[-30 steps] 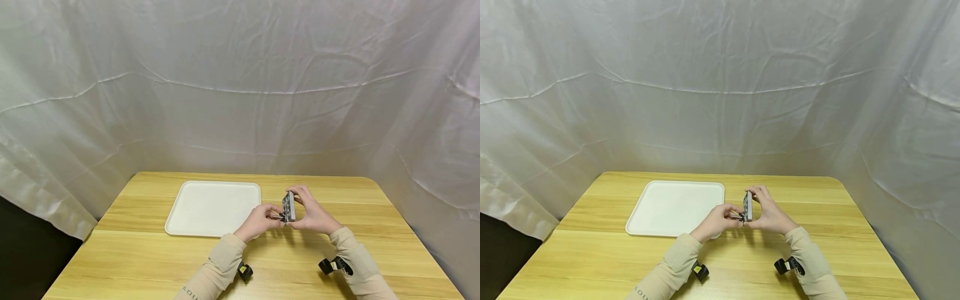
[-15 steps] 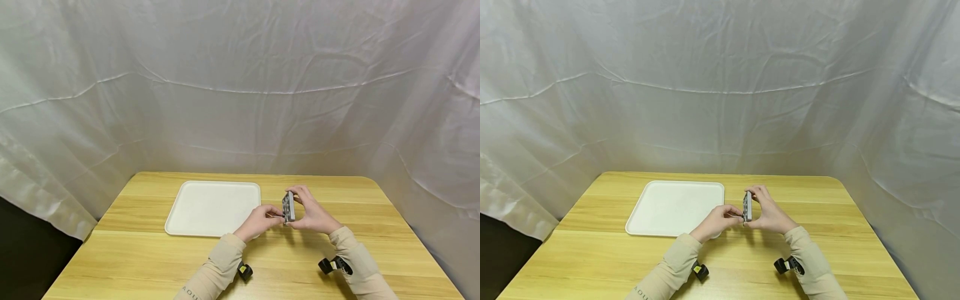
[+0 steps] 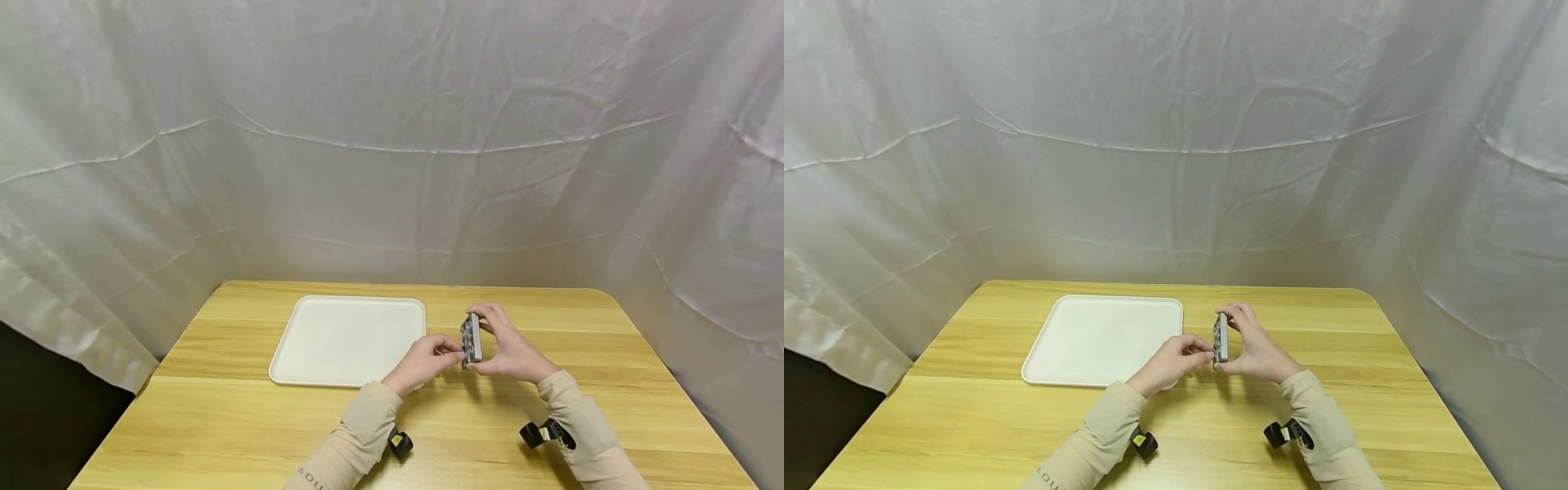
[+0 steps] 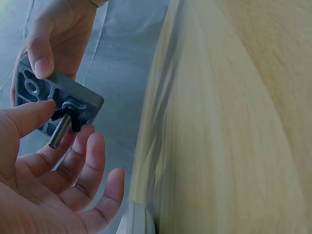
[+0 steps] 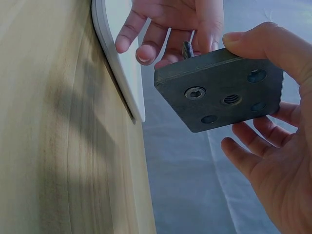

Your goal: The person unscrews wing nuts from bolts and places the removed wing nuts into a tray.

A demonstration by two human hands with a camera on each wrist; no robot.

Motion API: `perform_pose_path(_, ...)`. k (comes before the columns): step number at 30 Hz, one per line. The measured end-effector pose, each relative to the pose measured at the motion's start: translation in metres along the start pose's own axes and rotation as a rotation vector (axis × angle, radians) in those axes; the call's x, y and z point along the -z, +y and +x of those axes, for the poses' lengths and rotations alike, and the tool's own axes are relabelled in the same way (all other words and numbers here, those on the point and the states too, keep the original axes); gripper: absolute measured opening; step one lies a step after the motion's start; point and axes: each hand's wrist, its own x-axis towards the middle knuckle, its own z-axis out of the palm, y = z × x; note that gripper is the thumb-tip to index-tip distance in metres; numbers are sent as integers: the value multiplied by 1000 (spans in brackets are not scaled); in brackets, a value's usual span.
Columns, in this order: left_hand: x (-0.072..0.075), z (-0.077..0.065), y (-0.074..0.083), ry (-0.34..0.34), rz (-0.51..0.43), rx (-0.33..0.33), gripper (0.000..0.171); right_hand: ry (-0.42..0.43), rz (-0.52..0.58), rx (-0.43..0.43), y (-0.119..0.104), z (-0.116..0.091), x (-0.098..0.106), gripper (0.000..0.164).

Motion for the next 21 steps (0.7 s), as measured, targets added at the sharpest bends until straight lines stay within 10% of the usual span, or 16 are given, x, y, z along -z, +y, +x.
perform_pose_path(21, 2, -2, 3, -33, -20, 15, 32, 0, 0, -18, 34, -5, -6, 94)
